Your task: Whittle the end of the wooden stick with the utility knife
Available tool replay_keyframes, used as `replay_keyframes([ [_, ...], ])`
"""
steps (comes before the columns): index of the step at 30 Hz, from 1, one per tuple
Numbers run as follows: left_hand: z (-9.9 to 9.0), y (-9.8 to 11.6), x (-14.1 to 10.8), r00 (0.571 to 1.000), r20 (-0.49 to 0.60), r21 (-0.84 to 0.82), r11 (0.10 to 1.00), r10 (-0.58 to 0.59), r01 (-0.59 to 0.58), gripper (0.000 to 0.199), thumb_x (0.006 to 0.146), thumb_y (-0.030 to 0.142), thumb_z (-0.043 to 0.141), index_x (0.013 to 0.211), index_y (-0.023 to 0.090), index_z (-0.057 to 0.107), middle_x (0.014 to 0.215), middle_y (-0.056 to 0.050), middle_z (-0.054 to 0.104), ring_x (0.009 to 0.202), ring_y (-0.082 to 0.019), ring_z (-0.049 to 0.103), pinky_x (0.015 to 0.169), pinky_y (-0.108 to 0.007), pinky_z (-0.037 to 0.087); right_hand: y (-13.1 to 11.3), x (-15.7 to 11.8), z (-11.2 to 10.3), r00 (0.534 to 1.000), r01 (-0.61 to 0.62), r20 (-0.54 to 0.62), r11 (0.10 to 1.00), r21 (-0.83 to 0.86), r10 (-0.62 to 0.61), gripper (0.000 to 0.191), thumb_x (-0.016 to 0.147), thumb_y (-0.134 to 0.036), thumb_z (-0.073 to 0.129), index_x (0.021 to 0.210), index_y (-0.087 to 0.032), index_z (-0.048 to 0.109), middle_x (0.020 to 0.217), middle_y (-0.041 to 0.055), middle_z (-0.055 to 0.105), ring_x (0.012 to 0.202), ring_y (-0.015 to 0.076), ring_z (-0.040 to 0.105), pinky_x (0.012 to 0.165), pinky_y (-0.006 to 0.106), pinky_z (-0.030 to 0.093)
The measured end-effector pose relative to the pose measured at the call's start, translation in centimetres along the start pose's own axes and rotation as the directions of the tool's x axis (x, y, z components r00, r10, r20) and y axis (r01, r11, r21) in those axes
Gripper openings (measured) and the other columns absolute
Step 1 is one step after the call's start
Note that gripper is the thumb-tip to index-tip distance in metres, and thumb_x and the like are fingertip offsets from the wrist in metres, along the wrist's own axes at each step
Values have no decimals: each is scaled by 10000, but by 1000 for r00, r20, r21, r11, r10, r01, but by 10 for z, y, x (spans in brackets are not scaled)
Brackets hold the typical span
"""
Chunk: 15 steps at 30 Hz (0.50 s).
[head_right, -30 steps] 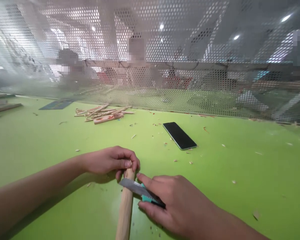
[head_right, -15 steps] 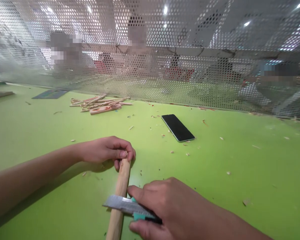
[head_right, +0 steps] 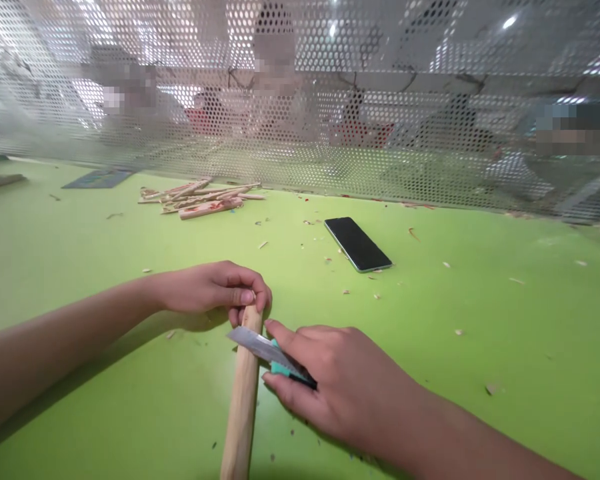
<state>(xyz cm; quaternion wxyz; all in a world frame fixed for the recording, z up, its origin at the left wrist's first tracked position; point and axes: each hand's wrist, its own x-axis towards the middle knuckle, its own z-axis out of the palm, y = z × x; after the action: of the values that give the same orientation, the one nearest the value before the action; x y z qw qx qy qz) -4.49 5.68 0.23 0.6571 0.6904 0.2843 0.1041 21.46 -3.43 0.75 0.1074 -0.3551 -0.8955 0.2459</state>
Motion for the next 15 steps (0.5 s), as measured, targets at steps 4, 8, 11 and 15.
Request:
replay_keyframes([
  [4, 2, -1, 0, 1000, -9, -6, 1000, 14, -14, 374, 975, 527, 656, 1016, 157, 691, 913, -46, 692, 746, -118, 632, 715, -228, 544, 2, 0, -3, 999, 27, 40, 999, 19, -28, 341, 1046, -328, 523, 1334, -184, 634, 1064, 84, 755, 885, 235, 708, 787, 328, 515],
  [8, 2, -1, 0, 1000, -14, -9, 1000, 20, -20, 365, 969, 519, 669, 1003, 156, 693, 895, -44, 694, 728, -113, 633, 706, -220, 550, 1, -3, -6, 995, 56, 85, 998, 40, -59, 313, 1046, -320, 517, 1291, -176, 650, 1033, 76, 747, 839, 223, 696, 768, 320, 503],
  [11, 1, -1, 0, 1000, -22, -10, 1000, 20, -20, 366, 968, 521, 669, 999, 157, 694, 885, -45, 695, 743, -121, 646, 711, -220, 556, -2, -7, -7, 988, 92, 121, 995, 34, -95, 363, 1007, -321, 593, 1340, -189, 649, 932, 51, 749, 762, 214, 686, 680, 299, 475],
  [15, -1, -1, 0, 1000, -22, -11, 1000, 15, -15, 364, 970, 520, 666, 1004, 159, 696, 863, -42, 693, 740, -123, 651, 711, -219, 561, -6, -9, -7, 983, 102, 146, 993, 52, -109, 380, 965, -315, 649, 1330, -213, 669, 817, 14, 720, 673, 193, 658, 604, 279, 444],
])
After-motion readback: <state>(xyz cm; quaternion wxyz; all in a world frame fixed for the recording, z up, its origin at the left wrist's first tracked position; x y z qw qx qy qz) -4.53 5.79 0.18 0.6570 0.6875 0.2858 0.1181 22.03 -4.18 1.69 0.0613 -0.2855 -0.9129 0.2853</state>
